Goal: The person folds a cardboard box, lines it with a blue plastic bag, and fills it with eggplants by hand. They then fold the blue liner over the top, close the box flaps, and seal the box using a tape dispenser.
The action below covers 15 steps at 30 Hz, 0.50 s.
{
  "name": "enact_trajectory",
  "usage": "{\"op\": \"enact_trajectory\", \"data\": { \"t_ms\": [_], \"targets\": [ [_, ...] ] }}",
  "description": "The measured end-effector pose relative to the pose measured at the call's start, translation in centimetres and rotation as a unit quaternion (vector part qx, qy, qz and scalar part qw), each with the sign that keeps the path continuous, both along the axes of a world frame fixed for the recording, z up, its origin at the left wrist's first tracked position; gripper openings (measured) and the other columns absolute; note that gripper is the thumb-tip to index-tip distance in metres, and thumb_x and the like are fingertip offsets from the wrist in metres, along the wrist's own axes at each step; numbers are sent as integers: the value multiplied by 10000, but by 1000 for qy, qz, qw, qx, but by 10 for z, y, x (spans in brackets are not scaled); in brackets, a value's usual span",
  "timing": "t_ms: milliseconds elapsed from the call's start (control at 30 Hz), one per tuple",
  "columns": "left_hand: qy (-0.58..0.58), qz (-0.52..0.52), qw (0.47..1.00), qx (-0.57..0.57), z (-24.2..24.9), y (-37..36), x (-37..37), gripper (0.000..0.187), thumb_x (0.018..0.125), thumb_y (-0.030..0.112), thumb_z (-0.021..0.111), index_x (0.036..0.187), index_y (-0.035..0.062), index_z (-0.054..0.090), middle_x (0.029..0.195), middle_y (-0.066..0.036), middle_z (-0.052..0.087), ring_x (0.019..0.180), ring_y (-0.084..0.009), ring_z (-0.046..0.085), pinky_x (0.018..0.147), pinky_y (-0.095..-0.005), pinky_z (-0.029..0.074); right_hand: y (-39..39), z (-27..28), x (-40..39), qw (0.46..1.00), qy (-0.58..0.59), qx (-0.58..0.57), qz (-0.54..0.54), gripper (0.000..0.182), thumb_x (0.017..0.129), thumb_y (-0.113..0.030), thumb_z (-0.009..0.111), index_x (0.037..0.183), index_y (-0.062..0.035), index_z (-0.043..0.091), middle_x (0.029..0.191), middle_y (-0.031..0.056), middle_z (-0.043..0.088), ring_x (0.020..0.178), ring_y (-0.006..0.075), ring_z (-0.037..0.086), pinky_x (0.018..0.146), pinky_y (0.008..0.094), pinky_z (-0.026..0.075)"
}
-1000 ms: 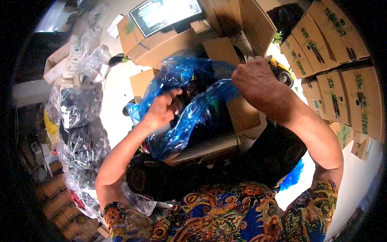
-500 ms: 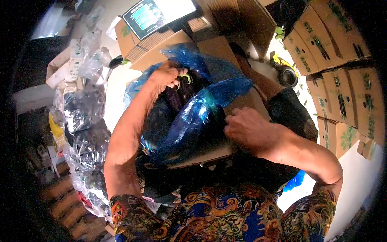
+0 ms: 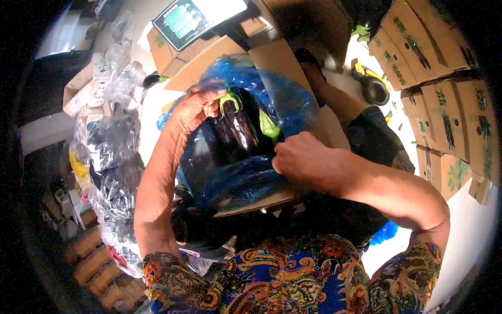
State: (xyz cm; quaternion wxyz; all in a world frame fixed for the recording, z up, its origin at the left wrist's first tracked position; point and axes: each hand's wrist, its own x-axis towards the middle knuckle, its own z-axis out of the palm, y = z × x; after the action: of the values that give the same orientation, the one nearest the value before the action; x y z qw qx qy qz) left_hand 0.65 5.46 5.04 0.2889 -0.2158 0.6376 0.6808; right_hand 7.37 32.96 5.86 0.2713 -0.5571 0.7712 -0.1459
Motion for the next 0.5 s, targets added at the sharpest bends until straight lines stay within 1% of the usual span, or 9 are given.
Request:
{"op": "enact_trajectory", "data": {
  "t_ms": [100, 133, 200, 233, 267, 300, 367, 400, 500],
  "targets": [
    [27, 2, 999, 31, -9, -1, -1, 249, 829, 82, 687, 1031, 38, 547, 682, 3, 515, 492, -78, 421, 452, -225, 349, 2, -2, 13, 998, 29, -51, 5, 106, 785, -124, 607, 765, -46, 676, 802, 141, 639, 770, 306, 663, 618, 423, 521],
    [38, 74, 997, 0, -15, 7, 3, 188, 828, 104, 689, 933, 54, 542, 655, 10, 509, 479, -76, 422, 445, -228, 354, 4, 1, 15, 998, 38, -55, 12, 107, 783, -127, 609, 766, -47, 677, 797, 140, 639, 773, 301, 664, 614, 416, 522],
    [21, 96, 995, 8, -2, 18, 12, 174, 831, 110, 683, 914, 54, 540, 639, 12, 501, 477, -75, 421, 439, -228, 353, 8, 13, 14, 996, 55, -65, 25, 108, 781, -133, 614, 768, -49, 680, 787, 137, 641, 779, 292, 665, 607, 401, 524],
    [12, 107, 994, 12, 2, 20, 15, 168, 833, 112, 681, 905, 54, 540, 631, 12, 498, 476, -74, 420, 436, -227, 352, 8, 13, 14, 998, 43, -31, 22, 106, 781, -133, 613, 775, -50, 680, 796, 133, 642, 779, 287, 662, 610, 391, 523],
    [17, 84, 996, 32, 3, 14, 18, 149, 841, 133, 673, 856, 55, 546, 623, 10, 490, 502, -83, 437, 461, -234, 370, 7, 12, 14, 999, 30, 3, 20, 105, 781, -132, 613, 782, -52, 681, 805, 130, 643, 778, 282, 658, 613, 380, 521],
    [9, 64, 997, 33, 4, 10, 18, 138, 846, 124, 666, 839, 53, 548, 633, 9, 485, 514, -86, 442, 479, -245, 385, 7, 11, 14, 999, 17, 36, 19, 104, 781, -131, 612, 789, -53, 681, 814, 127, 644, 778, 278, 655, 615, 370, 520],
    [-6, 26, 999, 37, 9, 3, 16, 126, 855, 106, 654, 805, 50, 553, 653, 6, 476, 539, -91, 451, 513, -268, 417, 9, 10, 14, 999, 36, 6, 6, 99, 783, -127, 610, 790, -57, 680, 822, 125, 645, 779, 276, 651, 616, 359, 518],
    [15, -1, 999, 40, 5, -2, 17, 114, 865, 125, 652, 834, 38, 585, 657, 4, 491, 542, -84, 446, 525, -256, 416, 10, 11, 14, 999, 46, -8, 0, 97, 784, -125, 609, 790, -59, 680, 826, 125, 645, 779, 274, 649, 616, 354, 517],
    [17, -56, 997, 45, 6, -5, 10, 128, 875, 125, 644, 926, 9, 626, 726, -27, 588, 590, -101, 524, 565, -257, 454, 13, 14, 13, 997, 64, -41, -8, 93, 784, -122, 607, 795, -54, 669, 831, 131, 643, 786, 278, 650, 633, 369, 517]
  ]
}}
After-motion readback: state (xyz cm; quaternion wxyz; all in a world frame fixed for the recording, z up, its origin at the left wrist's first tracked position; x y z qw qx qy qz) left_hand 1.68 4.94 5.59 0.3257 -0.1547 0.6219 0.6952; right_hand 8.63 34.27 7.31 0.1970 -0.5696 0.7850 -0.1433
